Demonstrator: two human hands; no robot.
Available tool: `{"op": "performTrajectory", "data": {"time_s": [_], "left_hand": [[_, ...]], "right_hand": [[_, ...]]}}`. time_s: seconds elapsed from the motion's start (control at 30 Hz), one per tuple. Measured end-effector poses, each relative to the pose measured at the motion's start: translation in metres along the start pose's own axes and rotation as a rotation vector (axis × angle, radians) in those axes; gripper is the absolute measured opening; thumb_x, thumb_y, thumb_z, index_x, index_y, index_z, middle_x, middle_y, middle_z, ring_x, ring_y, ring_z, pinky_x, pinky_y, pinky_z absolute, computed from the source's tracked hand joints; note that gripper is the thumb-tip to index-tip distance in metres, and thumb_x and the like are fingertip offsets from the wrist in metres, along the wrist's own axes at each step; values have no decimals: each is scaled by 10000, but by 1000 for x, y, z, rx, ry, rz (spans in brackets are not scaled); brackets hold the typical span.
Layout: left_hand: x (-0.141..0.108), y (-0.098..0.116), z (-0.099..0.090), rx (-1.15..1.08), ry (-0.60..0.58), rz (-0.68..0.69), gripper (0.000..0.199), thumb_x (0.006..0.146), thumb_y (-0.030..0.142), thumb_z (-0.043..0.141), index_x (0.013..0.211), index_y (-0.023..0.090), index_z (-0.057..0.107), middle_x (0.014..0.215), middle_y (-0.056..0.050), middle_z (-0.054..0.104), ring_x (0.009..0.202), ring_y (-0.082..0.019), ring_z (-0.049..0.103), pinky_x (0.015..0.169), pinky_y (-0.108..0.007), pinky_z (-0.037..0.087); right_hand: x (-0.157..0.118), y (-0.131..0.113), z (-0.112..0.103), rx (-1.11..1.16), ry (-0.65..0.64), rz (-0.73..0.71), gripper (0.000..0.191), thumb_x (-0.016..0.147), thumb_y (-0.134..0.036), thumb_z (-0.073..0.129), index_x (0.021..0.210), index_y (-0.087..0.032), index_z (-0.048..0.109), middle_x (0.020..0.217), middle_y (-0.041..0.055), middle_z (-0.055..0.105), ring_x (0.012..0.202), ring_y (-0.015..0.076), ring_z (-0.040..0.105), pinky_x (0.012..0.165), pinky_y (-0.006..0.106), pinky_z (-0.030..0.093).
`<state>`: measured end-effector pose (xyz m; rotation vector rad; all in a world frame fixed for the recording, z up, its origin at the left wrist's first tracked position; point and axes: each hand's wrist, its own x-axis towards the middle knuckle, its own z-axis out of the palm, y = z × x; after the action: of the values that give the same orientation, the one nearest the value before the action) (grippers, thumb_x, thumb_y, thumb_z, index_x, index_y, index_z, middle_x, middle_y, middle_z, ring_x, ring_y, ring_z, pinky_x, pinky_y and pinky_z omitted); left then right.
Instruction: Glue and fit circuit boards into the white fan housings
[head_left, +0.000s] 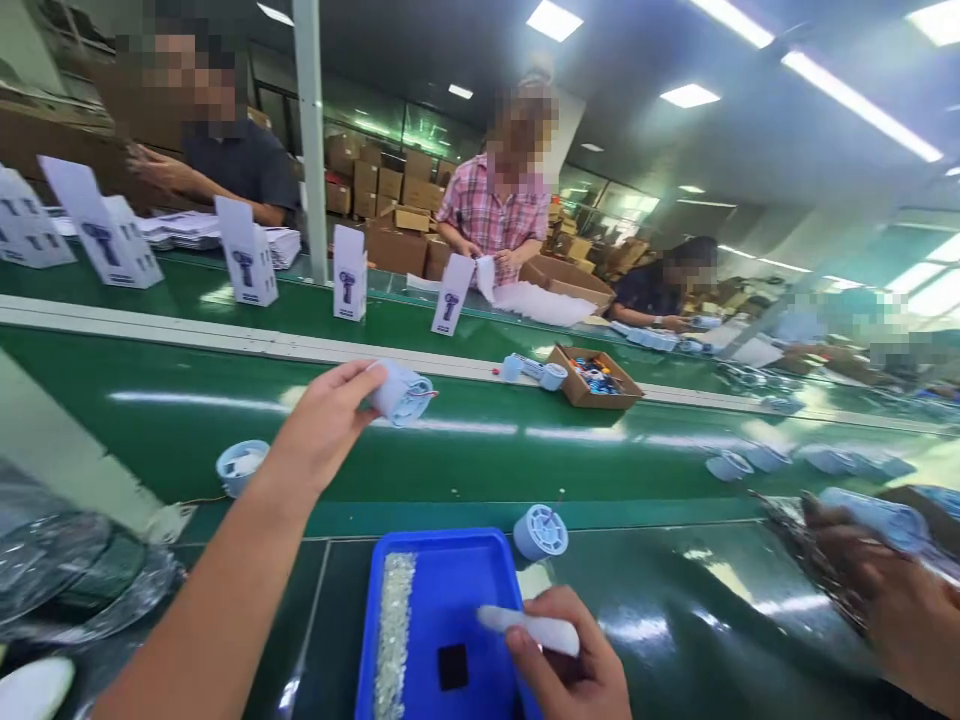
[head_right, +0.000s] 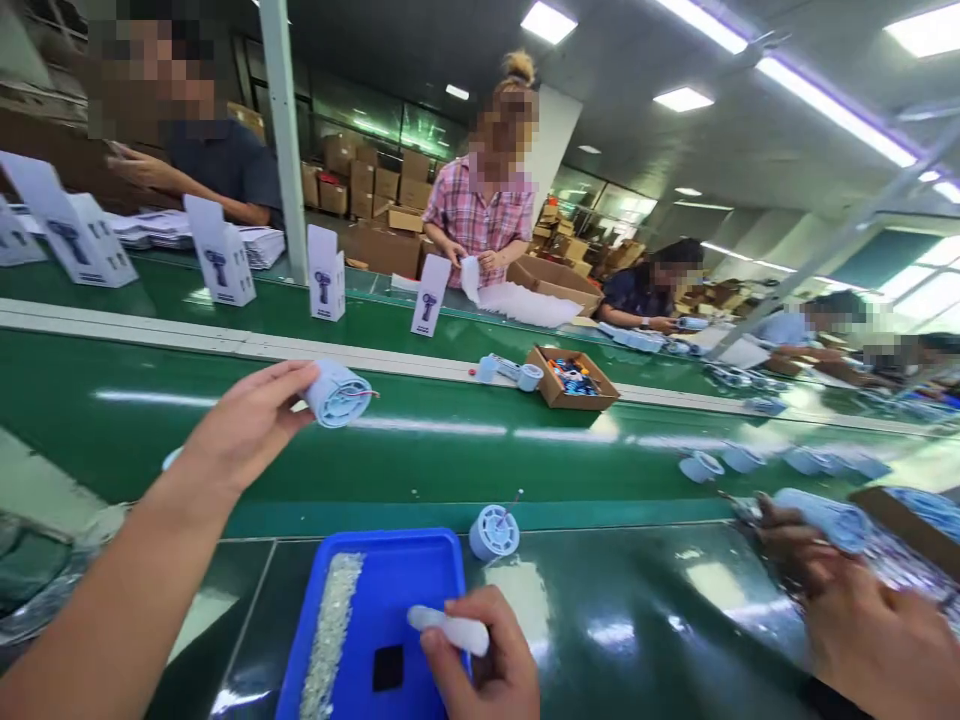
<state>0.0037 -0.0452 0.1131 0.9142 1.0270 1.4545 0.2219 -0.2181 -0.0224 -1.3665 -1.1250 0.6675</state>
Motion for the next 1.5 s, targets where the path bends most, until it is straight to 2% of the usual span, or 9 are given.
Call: {"op": "performTrajectory", "data": {"time_s": [0.1,0.23,0.73,1.0,1.07,1.13,1.23,1.33,1.5], "left_hand": [[-2,-1,-3,6,-56,-4,164,730,292,689,751,129,681,730,-21,642,719,-142,575,637,-244,474],[-5,-2,-3,-1,-111,-19,161,741,327,705,742,167,689,770,-18,653,755,-144,577,659,-236,482],[-4,-8,-5,36,-164,-17,158,799,287,645,700,165,659,740,-1,627,695,-107,558,615,-206,467],[-3,-11,-6,85,-170,-18,170,804,318,637,714,176,663,754,-4,632,708,-118,560,647,-231,470],[-2,-11,-4,79,-159,-25,164,796,320,645,714,178,665,753,-7,634,714,-126,565,645,-236,471],[-2,-11,-1,76,-146,-39,155,784,320,658,713,182,671,754,-10,637,726,-136,571,644,-240,477],[-2,-12,3,72,-159,-52,142,786,303,658,718,183,694,774,-23,649,759,-147,578,648,-236,485],[-3,-12,5,68,-153,-58,132,793,278,651,719,185,709,796,-34,654,784,-152,581,646,-226,487],[-5,-12,9,70,-166,-43,126,785,274,663,703,187,704,823,-40,656,795,-159,581,625,-223,483]], "right_hand": [[20,-3,23,52,-223,-66,190,826,-396,643,889,-218,658,891,50,645,783,172,628,695,268,531],[34,4,36,89,-435,-19,181,929,-374,497,962,-223,591,860,36,619,675,142,607,626,265,526],[28,15,40,-21,-507,-48,167,934,-368,496,950,-222,574,877,30,629,687,133,624,631,255,533],[35,-2,32,-270,-519,-478,33,907,-213,544,918,-242,556,786,-26,634,697,99,617,650,172,495],[35,-2,21,-278,-435,-455,49,915,-230,534,953,-244,562,826,-14,641,729,105,621,661,173,497],[27,3,6,-256,-271,-366,81,925,-279,523,990,-248,562,845,-7,628,735,109,608,648,175,496],[3,10,-13,-209,3,-168,159,921,-393,533,980,-249,566,865,-8,595,757,111,575,677,186,475],[-23,10,-17,-158,207,-6,259,891,-500,548,931,-245,566,888,-10,563,821,123,537,763,217,431],[-34,4,-10,-210,206,14,325,884,-551,523,874,-229,562,811,-12,542,738,134,501,680,246,394]]}}
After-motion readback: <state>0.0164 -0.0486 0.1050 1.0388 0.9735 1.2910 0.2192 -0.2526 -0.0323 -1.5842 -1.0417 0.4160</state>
